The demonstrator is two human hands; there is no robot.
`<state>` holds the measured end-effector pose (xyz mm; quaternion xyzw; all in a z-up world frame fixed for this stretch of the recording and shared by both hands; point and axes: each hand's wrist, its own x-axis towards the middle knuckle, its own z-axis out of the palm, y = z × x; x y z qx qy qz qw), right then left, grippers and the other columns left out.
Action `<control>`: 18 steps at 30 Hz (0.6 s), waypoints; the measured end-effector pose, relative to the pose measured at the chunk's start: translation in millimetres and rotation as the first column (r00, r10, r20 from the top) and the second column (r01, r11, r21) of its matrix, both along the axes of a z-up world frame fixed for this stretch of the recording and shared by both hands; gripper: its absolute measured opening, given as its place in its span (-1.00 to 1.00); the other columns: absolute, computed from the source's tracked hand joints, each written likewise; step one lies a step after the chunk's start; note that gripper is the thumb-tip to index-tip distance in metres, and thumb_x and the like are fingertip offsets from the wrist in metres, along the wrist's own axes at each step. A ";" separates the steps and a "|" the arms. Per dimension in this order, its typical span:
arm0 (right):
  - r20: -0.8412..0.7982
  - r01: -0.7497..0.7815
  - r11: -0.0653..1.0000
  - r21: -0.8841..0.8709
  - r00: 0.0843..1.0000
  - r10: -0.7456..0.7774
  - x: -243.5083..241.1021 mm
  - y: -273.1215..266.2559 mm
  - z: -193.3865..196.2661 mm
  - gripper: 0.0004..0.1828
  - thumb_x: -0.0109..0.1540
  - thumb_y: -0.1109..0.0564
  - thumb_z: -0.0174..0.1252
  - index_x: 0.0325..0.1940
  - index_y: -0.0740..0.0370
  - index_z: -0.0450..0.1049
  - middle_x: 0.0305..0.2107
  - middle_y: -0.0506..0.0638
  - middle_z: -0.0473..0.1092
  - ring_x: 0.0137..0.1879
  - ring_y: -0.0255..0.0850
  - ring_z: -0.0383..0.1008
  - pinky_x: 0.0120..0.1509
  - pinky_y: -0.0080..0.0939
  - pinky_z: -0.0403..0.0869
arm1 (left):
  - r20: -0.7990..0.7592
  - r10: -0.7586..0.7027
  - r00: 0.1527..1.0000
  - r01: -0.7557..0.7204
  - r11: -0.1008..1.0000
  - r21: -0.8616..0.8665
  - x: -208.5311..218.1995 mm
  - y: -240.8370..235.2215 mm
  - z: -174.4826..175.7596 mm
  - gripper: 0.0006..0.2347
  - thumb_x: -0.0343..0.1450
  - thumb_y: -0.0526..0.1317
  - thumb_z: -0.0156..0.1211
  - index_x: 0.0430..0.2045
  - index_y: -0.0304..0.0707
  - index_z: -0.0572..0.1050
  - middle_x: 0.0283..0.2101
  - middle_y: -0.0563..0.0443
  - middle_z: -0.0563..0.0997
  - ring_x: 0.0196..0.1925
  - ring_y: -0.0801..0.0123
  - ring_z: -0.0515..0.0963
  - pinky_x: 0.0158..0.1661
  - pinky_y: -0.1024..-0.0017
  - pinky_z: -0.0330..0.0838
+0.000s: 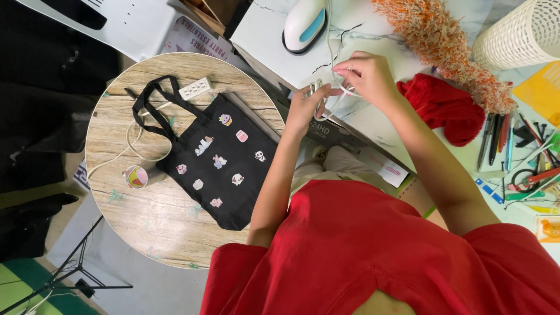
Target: Organizing and preparing craft tools and supplies on a workbench, including winding cords for a glue gun and heat press.
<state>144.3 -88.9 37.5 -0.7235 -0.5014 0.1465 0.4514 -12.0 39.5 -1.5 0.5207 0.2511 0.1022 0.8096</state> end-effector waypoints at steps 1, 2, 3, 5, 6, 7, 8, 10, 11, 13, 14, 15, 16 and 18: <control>0.036 0.014 1.000 0.011 0.999 -0.015 -0.4 -0.2 -2.0 -0.86 0.31 0.35 0.29 -0.07 0.28 0.66 -0.35 0.05 0.52 -0.35 -0.27 0.60 -0.37 -0.30 0.43 | -0.032 0.025 0.999 -0.024 0.998 0.050 1.4 0.1 -0.4 -0.78 0.47 -0.21 0.22 -0.38 -0.52 0.58 -0.16 -0.29 0.75 -0.68 0.54 0.24 -0.59 0.52 0.20; 0.037 0.015 1.000 0.011 0.999 -0.015 -1.3 1.0 1.8 -0.86 0.31 0.35 0.29 -0.07 0.28 0.66 -0.35 0.05 0.52 -0.35 -0.27 0.60 -0.37 -0.30 0.43 | -0.031 0.025 0.999 -0.023 0.998 0.050 4.4 0.1 -1.6 -0.78 0.47 -0.21 0.22 -0.38 -0.52 0.58 -0.16 -0.29 0.75 -0.68 0.54 0.24 -0.59 0.52 0.20; 0.058 0.016 1.000 0.005 0.998 -0.016 -3.5 1.9 5.1 -0.86 0.30 0.34 0.30 -0.08 0.27 0.67 -0.36 0.05 0.53 -0.36 -0.24 0.57 -0.38 -0.29 0.42 | 0.014 0.054 0.998 -0.054 0.998 -0.019 5.8 -0.3 -2.8 -0.78 0.46 -0.20 0.20 -0.33 -0.49 0.58 -0.18 -0.24 0.75 -0.68 0.54 0.25 -0.59 0.53 0.18; 0.078 0.017 1.000 -0.002 0.997 -0.017 -5.7 4.0 7.1 -0.85 0.29 0.34 0.31 -0.08 0.26 0.69 -0.37 0.05 0.54 -0.38 -0.22 0.55 -0.39 -0.27 0.40 | 0.056 0.086 0.995 -0.080 0.993 -0.089 7.3 -3.0 -6.1 -0.79 0.45 -0.20 0.18 -0.28 -0.46 0.58 -0.21 -0.19 0.74 -0.67 0.55 0.26 -0.59 0.54 0.16; 0.093 0.016 1.000 0.009 0.995 -0.017 -5.7 5.1 6.0 -0.86 0.28 0.33 0.32 -0.09 0.26 0.69 -0.36 0.05 0.56 -0.39 -0.21 0.54 -0.38 -0.27 0.41 | 0.065 0.094 0.993 -0.086 0.990 -0.115 7.5 -5.2 -7.8 -0.79 0.45 -0.19 0.20 -0.30 -0.45 0.58 -0.28 -0.13 0.71 -0.66 0.54 0.26 -0.58 0.54 0.14; 0.113 0.018 1.000 0.023 0.993 -0.020 -3.5 7.1 5.8 -0.86 0.28 0.32 0.32 -0.09 0.25 0.69 -0.35 0.05 0.57 -0.39 -0.21 0.54 -0.37 -0.28 0.41 | 0.077 0.099 0.992 -0.088 0.986 -0.140 10.5 -6.0 -8.8 -0.79 0.45 -0.19 0.21 -0.31 -0.44 0.57 -0.35 -0.06 0.67 -0.64 0.53 0.27 -0.57 0.53 0.12; 0.116 0.022 0.999 0.026 0.993 -0.025 1.6 9.6 3.5 -0.86 0.28 0.32 0.32 -0.09 0.25 0.69 -0.35 0.05 0.57 -0.39 -0.21 0.54 -0.37 -0.28 0.41 | 0.081 0.094 0.992 -0.083 0.987 -0.137 13.5 -8.2 -9.6 -0.79 0.45 -0.19 0.21 -0.31 -0.44 0.57 -0.35 -0.06 0.67 -0.64 0.53 0.27 -0.57 0.53 0.12; 0.079 0.034 0.998 0.045 0.996 -0.038 8.6 12.3 -2.4 -0.88 0.29 0.30 0.32 -0.10 0.24 0.67 -0.32 0.05 0.57 -0.35 -0.26 0.60 -0.33 -0.33 0.47 | 0.048 0.085 0.995 -0.076 0.983 -0.167 15.7 -15.9 -12.3 -0.78 0.48 -0.17 0.25 -0.39 -0.44 0.54 -0.50 0.01 0.53 -0.63 0.50 0.26 -0.54 0.50 0.12; 0.079 0.034 0.998 0.047 0.996 -0.038 12.8 14.1 -5.8 -0.88 0.29 0.30 0.32 -0.10 0.24 0.67 -0.32 0.05 0.57 -0.35 -0.26 0.60 -0.33 -0.33 0.47 | 0.049 0.085 0.995 -0.076 0.983 -0.165 15.3 -16.9 -9.2 -0.78 0.48 -0.17 0.25 -0.39 -0.44 0.54 -0.50 0.01 0.53 -0.63 0.50 0.26 -0.54 0.50 0.12; 0.069 0.068 0.998 -0.019 0.995 -0.067 22.6 18.1 -11.4 -0.90 0.28 0.28 0.33 -0.12 0.24 0.67 -0.32 0.07 0.57 -0.38 -0.25 0.59 -0.33 -0.29 0.48 | 0.041 0.064 0.997 -0.057 0.986 -0.156 16.3 -18.4 -2.3 -0.79 0.47 -0.16 0.24 -0.42 -0.39 0.53 -0.56 0.05 0.47 -0.65 0.53 0.20 -0.55 0.49 0.11; 0.071 0.069 0.997 -0.016 0.995 -0.068 34.6 20.0 -21.7 -0.90 0.28 0.28 0.33 -0.12 0.24 0.67 -0.32 0.07 0.57 -0.38 -0.25 0.59 -0.33 -0.29 0.48 | 0.044 0.063 0.997 -0.055 0.987 -0.154 15.3 -17.4 5.0 -0.79 0.47 -0.16 0.24 -0.42 -0.39 0.53 -0.56 0.05 0.47 -0.65 0.53 0.20 -0.55 0.49 0.11; 0.152 0.114 0.992 -0.045 0.983 -0.106 46.2 21.0 -32.5 -0.90 0.27 0.26 0.35 -0.12 0.21 0.69 -0.32 0.07 0.58 -0.37 -0.21 0.59 -0.29 -0.23 0.49 | 0.047 0.037 0.998 -0.030 0.991 -0.131 14.1 -16.8 12.1 -0.79 0.46 -0.15 0.22 -0.46 -0.36 0.51 -0.54 0.06 0.49 -0.65 0.54 0.21 -0.55 0.50 0.11; 0.234 0.161 0.984 -0.070 0.962 -0.140 57.9 21.9 -43.5 -0.90 0.27 0.24 0.37 -0.13 0.19 0.70 -0.32 0.07 0.58 -0.37 -0.16 0.58 -0.26 -0.18 0.50 | 0.050 0.011 0.999 -0.005 0.994 -0.108 13.0 -16.3 18.8 -0.78 0.46 -0.15 0.21 -0.50 -0.33 0.49 -0.52 0.08 0.51 -0.65 0.54 0.21 -0.55 0.51 0.10; 0.355 0.236 0.970 -0.049 0.912 -0.204 64.7 18.4 -46.8 -0.84 0.27 0.23 0.39 -0.06 0.19 0.67 -0.26 0.09 0.57 -0.28 -0.09 0.58 -0.17 -0.13 0.50 | 0.059 0.005 0.998 0.003 0.992 -0.124 8.8 -14.0 25.0 -0.77 0.47 -0.15 0.22 -0.52 -0.31 0.45 -0.52 0.10 0.47 -0.64 0.55 0.20 -0.54 0.51 0.09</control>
